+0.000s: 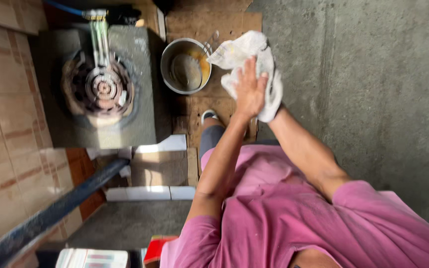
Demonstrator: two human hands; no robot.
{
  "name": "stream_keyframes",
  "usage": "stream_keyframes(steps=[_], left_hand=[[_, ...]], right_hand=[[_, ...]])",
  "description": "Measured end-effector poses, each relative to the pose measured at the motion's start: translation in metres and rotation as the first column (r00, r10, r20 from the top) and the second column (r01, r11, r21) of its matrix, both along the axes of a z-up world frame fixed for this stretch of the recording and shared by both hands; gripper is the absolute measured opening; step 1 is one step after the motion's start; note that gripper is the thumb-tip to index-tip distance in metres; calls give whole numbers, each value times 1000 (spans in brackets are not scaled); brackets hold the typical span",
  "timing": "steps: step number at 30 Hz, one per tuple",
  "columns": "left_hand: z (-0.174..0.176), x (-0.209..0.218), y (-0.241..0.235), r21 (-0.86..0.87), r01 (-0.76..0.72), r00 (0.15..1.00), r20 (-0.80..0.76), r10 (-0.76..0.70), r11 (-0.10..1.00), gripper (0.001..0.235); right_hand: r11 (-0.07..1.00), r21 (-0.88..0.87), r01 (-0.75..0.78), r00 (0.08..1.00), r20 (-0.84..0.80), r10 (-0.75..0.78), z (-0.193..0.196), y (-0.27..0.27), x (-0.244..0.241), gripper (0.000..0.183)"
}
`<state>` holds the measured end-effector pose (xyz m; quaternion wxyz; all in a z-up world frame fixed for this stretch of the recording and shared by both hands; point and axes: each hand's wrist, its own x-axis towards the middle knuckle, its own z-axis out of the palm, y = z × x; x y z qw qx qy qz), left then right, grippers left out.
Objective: The person deep-fries small snack pieces in a large wok using a mesh strainer. They scoop the fried snacks from the oil into a cardboard box, wipe their hands on a cloth, and transfer a batch of finished snacks from a metal steamer into another box.
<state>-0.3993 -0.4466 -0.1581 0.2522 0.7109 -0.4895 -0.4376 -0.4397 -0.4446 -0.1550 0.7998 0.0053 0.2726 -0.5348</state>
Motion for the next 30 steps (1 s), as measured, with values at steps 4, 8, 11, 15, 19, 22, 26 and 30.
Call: stream_keyframes(steps=[4, 8, 11, 15, 19, 22, 26, 30], left_hand=[[-40, 15, -80, -153, -162, 958, -260, 118, 975, 69], [-43, -19, -142, -73, -4, 983, -182, -10, 997, 66], [-17, -41, -195, -75, 190, 971, 164, -176, 979, 73], [15, -40, -270, -206, 243, 970, 66, -234, 948, 48], [16, -44, -339, -118, 305, 950, 104, -294, 945, 29], [-5, -49, -365, -375, 219, 976, 92, -199, 901, 36], [-74, -42, -368, -242, -226, 957, -237, 168, 944, 29], [-193, -46, -383, 208, -683, 656, -245, 713, 700, 29]], right_hand=[[941, 309, -135, 984, -66, 163, -4, -73, -66, 57], [974, 175, -143, 985, 125, 122, -31, -145, -100, 68], [979, -37, -199, 978, 60, 201, -51, -211, -112, 71], [986, 2, -164, 986, 8, 164, -69, -316, -141, 68], [976, 33, -217, 974, -60, 219, -93, -369, -139, 65], [956, 79, -282, 953, -92, 288, -111, -398, -139, 63], [943, 65, -326, 926, -179, 332, -147, -482, -157, 60], [915, 44, -400, 876, -273, 397, -200, -580, -173, 57]])
